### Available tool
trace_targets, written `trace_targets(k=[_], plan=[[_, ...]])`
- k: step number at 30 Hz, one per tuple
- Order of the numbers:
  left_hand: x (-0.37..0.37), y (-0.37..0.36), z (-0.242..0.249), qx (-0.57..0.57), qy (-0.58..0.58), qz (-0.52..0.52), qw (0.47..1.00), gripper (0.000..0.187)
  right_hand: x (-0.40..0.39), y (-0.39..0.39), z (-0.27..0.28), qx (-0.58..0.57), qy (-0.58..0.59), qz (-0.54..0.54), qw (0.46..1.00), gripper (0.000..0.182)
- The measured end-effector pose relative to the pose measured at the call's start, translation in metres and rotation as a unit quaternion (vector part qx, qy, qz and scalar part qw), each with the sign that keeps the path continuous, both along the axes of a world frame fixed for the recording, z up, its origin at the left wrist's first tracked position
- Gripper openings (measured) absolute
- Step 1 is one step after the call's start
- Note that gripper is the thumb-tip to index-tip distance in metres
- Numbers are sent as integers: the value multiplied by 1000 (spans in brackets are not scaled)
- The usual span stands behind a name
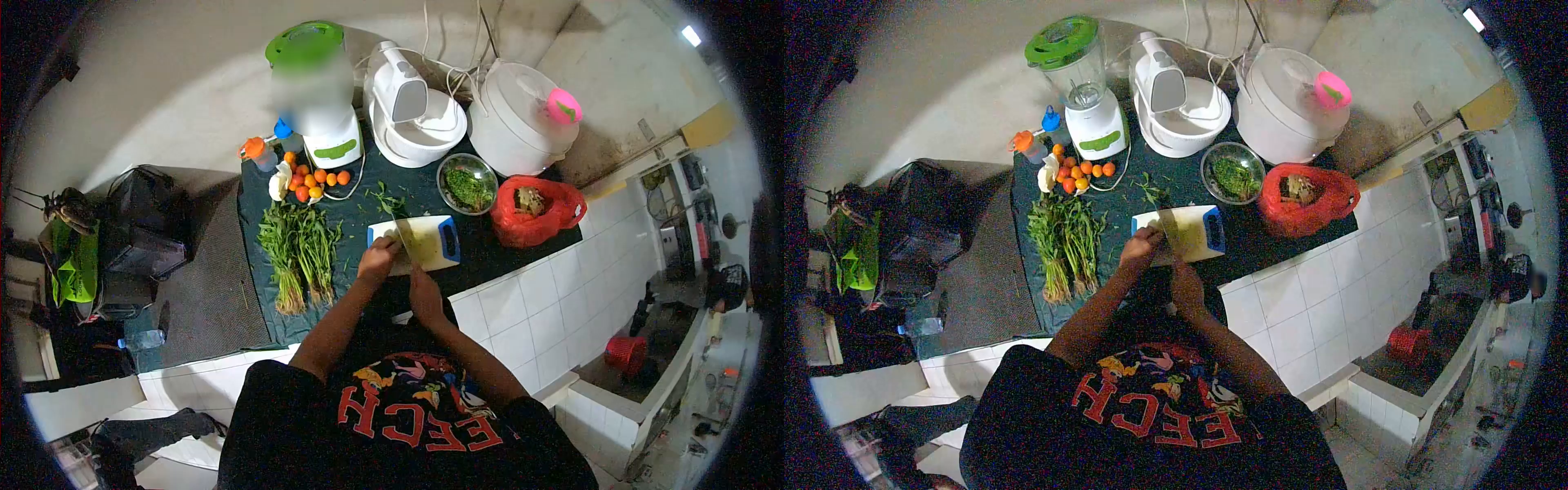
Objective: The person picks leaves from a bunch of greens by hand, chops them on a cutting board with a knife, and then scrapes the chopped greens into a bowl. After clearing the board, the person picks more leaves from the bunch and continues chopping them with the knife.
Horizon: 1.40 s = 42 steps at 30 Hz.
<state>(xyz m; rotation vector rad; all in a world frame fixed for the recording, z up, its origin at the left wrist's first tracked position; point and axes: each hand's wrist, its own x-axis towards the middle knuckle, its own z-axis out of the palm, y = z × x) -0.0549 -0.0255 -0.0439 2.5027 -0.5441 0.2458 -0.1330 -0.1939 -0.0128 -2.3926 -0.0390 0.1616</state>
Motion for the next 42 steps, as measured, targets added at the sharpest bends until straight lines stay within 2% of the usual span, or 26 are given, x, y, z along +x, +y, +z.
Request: trace_targets(k=[2, 5, 8, 10, 12, 14, 16, 18, 22, 26, 28, 29, 32, 34, 35, 37, 42], plan=[[2, 1, -1, 2, 18, -9, 1000, 31, 9, 2, -1, 11, -19, -7, 1000, 40], [3, 2, 6, 10, 38, -8, 999, 30, 12, 10, 22, 4, 28, -3, 1000, 41], [0, 1, 15, 29, 71, -2, 997, 29, -5, 9, 16, -26, 65, -4, 997, 41], [0, 1, 6, 43, 101, -5, 994, 29, -12, 8, 5, 5, -48, -9, 999, 41], [0, 1, -1, 14, 9, -22, 1000, 28, -8, 7, -2, -14, -42, -3, 999, 41], [-3, -1, -4, 7, 4, -14, 1000, 27, 4, 8, 0, -30, -39, 1, 999, 41], [-7, -1, -3, 3, 1, -8, 1000, 27, 14, 11, 19, -36, 19, 3, 999, 38], [0, -4, -2, 37, 28, -2, 999, 27, 14, 10, 20, -28, 17, 5, 999, 37], [-1, -4, 0, 26, 46, 8, 999, 26, 2, 6, 11, -1, -21, 6, 1000, 35], [-5, -4, 0, 18, -13, 11, 1000, 24, 4, 6, 1, -38, 11, 0, 999, 36], [-5, -5, 10, 25, -22, 12, 999, 24, 11, 9, 4, 18, -61, 11, 998, 37], [-7, -7, 15, 38, -5, 24, 999, 23, 14, 9, 6, 19, -62, 9, 998, 37], [-8, -11, 16, 63, 20, 39, 997, 21, 19, 13, 29, 14, -7, 10, 1000, 39], [-7, -10, 14, 74, 31, 43, 996, 21, 17, 15, 37, 28, 88, -29, 995, 40], [-7, -10, 13, 74, 33, 42, 996, 19, 14, 16, 35, 27, 88, -29, 995, 40], [-6, -9, 10, 72, 36, 41, 996, 18, 5, 16, 20, 21, 24, -28, 999, 41], [-7, -9, 10, 57, 11, 24, 998, 16, 17, 12, 0, 45, -43, -3, 998, 42]])
